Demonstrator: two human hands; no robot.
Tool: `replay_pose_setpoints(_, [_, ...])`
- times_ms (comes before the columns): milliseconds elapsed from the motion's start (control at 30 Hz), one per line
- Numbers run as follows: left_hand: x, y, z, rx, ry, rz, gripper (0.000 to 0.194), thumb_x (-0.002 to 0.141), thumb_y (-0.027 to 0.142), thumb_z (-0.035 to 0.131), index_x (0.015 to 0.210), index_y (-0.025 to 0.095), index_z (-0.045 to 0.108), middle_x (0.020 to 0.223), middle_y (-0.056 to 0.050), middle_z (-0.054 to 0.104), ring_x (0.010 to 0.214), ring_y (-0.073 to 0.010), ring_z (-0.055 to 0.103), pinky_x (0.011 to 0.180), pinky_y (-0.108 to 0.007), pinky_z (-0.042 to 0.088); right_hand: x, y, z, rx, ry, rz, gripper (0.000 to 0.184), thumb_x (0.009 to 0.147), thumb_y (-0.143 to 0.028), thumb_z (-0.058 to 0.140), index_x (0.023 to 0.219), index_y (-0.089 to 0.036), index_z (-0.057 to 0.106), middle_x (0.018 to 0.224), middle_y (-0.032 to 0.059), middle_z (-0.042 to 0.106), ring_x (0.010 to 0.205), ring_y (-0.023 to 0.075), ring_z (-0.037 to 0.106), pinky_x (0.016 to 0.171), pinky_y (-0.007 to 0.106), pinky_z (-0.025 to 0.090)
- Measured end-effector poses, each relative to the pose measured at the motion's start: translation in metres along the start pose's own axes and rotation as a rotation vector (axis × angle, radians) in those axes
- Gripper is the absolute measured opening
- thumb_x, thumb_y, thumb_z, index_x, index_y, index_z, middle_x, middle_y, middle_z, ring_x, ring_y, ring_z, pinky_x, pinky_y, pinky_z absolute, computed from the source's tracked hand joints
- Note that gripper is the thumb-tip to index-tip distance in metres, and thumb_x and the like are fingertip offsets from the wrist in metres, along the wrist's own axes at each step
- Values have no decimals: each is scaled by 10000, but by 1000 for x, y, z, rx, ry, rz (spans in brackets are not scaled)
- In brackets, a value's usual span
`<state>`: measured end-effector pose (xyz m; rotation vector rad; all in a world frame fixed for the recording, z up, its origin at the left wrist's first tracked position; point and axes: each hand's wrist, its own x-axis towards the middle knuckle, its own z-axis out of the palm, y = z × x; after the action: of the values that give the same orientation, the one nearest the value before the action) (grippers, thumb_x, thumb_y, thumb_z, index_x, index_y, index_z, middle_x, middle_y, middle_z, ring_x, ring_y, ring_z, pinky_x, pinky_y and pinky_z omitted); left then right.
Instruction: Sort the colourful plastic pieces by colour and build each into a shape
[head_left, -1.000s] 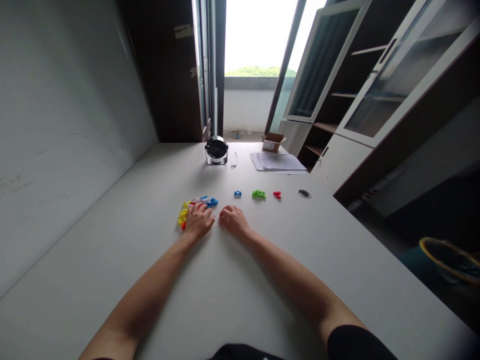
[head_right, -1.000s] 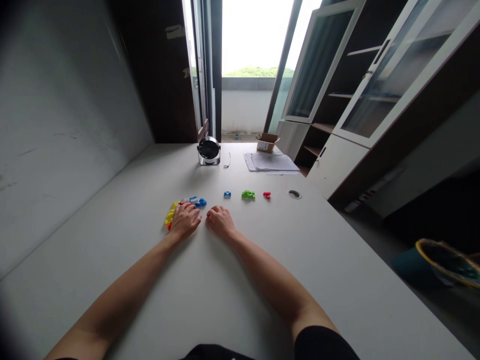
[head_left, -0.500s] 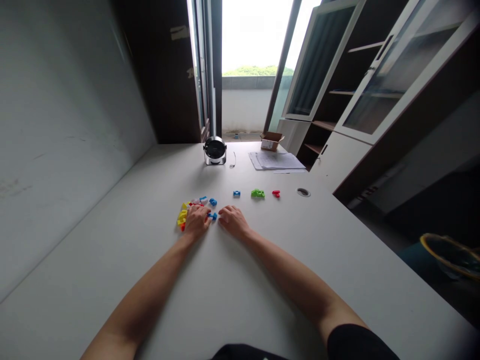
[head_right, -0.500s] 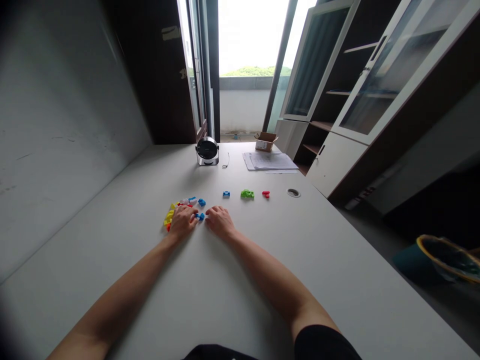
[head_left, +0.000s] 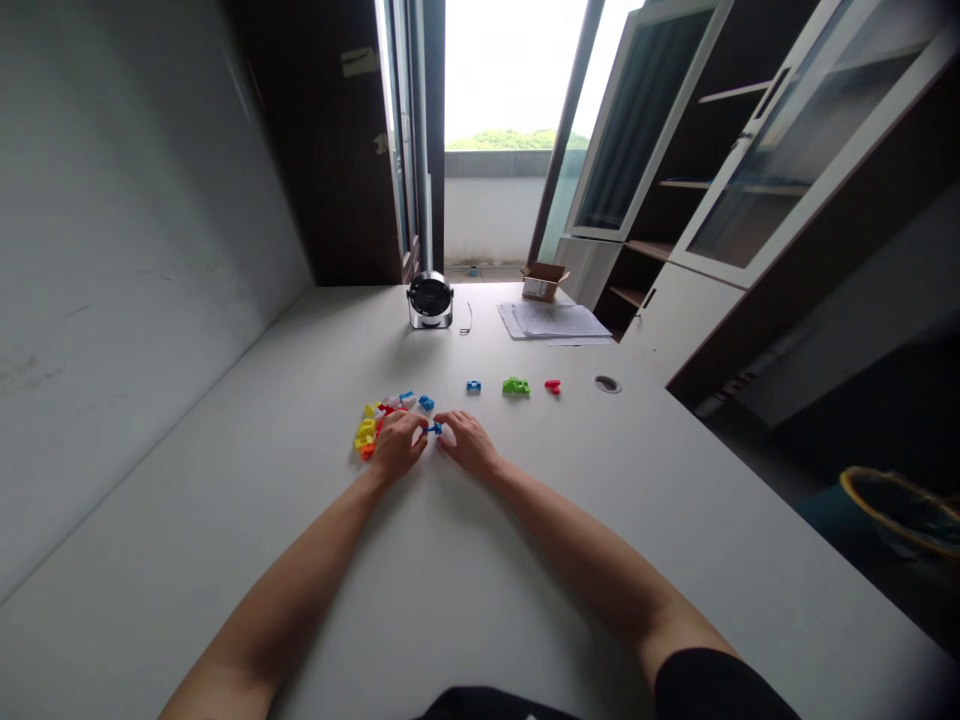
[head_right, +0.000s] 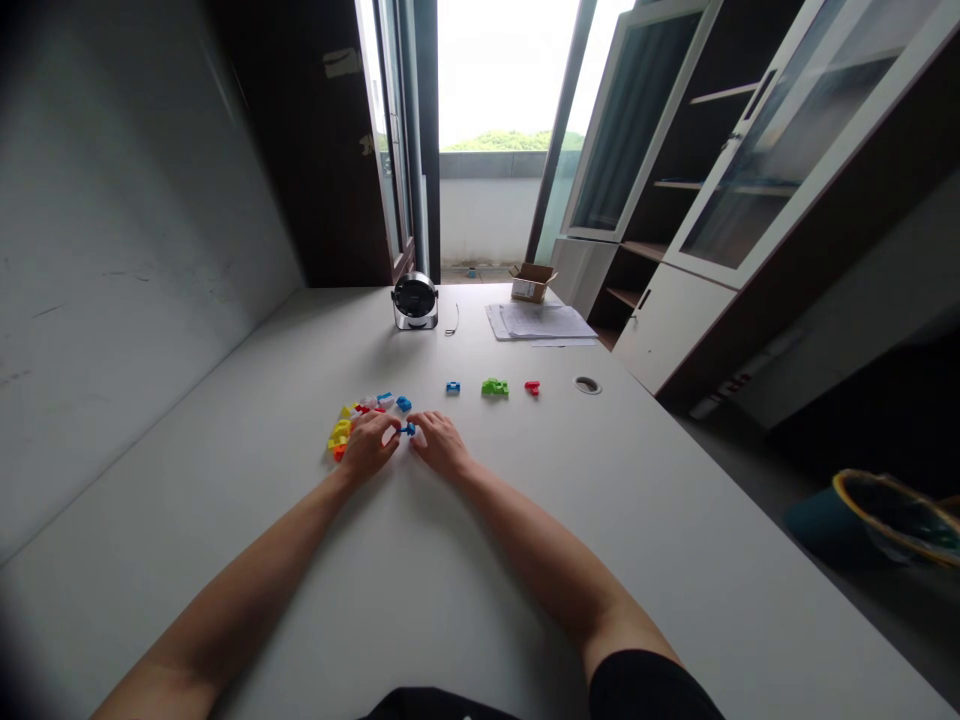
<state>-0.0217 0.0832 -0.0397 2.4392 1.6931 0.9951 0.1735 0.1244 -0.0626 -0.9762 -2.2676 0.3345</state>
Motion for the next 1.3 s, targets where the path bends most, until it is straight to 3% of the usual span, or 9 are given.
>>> replay_pose_setpoints(300, [-1,3,-1,-39,-4,-31,152,858,191,589,990,236,650,945,-55,687,953,-257,623,906,-394,470,0,-3,-5,16,-14,-50,220,892,-172,663,1103,-228,640,1081,53,686,1054,207,604,975,350,449])
replay_pose_setpoints(733, [0,3,0,-80,-59,-22,225,869,185,586,1084,236,626,960,-52,689,951,-252,638,927,-408,462,3,-1,-4,97,40,81,79,930,-263,648,994,-231,683,973,33,701,938,195,619,886,325,465])
replay_pose_setpoints(1067, [-1,1,1,-69,-32,-11,162,957,284,538,1064,241,651,978,-58,707,971,-251,644,931,-401,456,4,-2,-9,136,41,113,209,1012,-344,521,983,-228,692,941,37,707,914,186,635,852,293,467])
replay_pose_setpoints(1200, [-1,0,2,-86,-1,-29,189,968,330,534,1081,235,652,983,-59,706,964,-249,644,926,-400,456,1,-4,-10,210,103,121,230,1024,-268,441,1158,-254,628,1015,24,718,937,178,655,869,300,486])
replay_pose_setpoints(1300, [-1,0,1,-95,12,-43,217,977,372,524,1080,234,656,987,-60,706,964,-250,643,927,-400,453,0,-5,-10,264,134,113,282,955,-169,471,1203,-250,577,1025,23,717,938,174,671,870,312,505])
